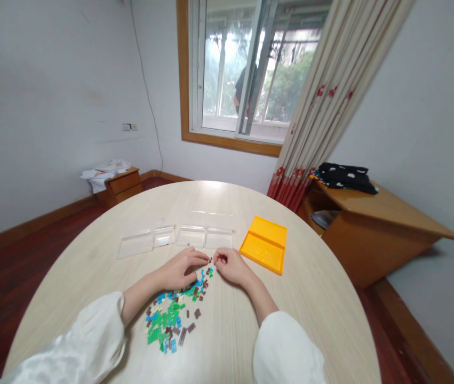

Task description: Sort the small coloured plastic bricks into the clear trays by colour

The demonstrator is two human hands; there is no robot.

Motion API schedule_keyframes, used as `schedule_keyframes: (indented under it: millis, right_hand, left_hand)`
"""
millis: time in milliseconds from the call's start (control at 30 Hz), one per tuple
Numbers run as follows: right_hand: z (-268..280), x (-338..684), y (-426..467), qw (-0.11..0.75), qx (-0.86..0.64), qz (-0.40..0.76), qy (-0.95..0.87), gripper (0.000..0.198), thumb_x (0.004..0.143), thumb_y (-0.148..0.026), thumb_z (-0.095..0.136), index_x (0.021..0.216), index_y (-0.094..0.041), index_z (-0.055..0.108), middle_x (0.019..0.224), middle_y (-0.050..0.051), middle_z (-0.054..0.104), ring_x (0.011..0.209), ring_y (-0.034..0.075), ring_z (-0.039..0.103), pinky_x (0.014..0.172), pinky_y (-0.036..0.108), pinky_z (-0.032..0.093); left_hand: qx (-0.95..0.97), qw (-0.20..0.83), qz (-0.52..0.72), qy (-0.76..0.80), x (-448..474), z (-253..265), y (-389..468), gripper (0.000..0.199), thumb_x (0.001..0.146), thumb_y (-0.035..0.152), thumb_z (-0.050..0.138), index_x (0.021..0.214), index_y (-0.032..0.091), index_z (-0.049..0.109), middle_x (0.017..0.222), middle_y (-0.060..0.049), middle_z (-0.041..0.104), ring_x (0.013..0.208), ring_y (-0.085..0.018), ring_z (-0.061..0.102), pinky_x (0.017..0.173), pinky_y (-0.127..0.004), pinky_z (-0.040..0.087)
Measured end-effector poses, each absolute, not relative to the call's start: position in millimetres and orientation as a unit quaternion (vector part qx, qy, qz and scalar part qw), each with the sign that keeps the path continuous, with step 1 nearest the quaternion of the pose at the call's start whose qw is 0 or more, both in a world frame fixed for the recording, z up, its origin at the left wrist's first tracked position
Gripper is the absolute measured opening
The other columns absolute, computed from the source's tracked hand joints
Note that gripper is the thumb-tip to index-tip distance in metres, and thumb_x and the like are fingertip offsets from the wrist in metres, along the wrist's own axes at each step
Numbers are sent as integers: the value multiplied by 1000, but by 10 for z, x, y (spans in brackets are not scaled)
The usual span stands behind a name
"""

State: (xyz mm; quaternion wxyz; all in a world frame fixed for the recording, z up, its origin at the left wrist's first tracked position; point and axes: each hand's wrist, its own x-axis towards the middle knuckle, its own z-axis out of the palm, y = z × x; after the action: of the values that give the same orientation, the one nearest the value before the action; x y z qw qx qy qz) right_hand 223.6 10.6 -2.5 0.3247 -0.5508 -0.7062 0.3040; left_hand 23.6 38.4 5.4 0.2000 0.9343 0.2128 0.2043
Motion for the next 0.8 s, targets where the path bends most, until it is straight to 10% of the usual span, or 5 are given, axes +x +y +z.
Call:
schedule_keyframes:
  millis: [500, 800]
  right_hand:
    - [-82, 2243, 124, 337, -547, 313, -699, 16, 62, -9, 43, 63, -15, 57, 55, -4, 46, 54, 9, 40, 53, 20, 31]
    - [-75, 2218, 116, 343, -552, 297, -700, 24, 65, -11, 50, 82, -13, 66, 57, -5, 45, 54, 9, 40, 54, 20, 33]
  left_hand:
    - [869, 170, 360, 293, 229, -56, 455, 39, 66, 5, 44, 100, 13, 62, 103, -10, 62, 99, -22, 51, 92, -40, 42]
    - [930, 107, 227, 269, 269, -78, 435, 42, 74, 4, 42, 109, 17, 62, 116, -8, 62, 94, -22, 53, 86, -39, 43]
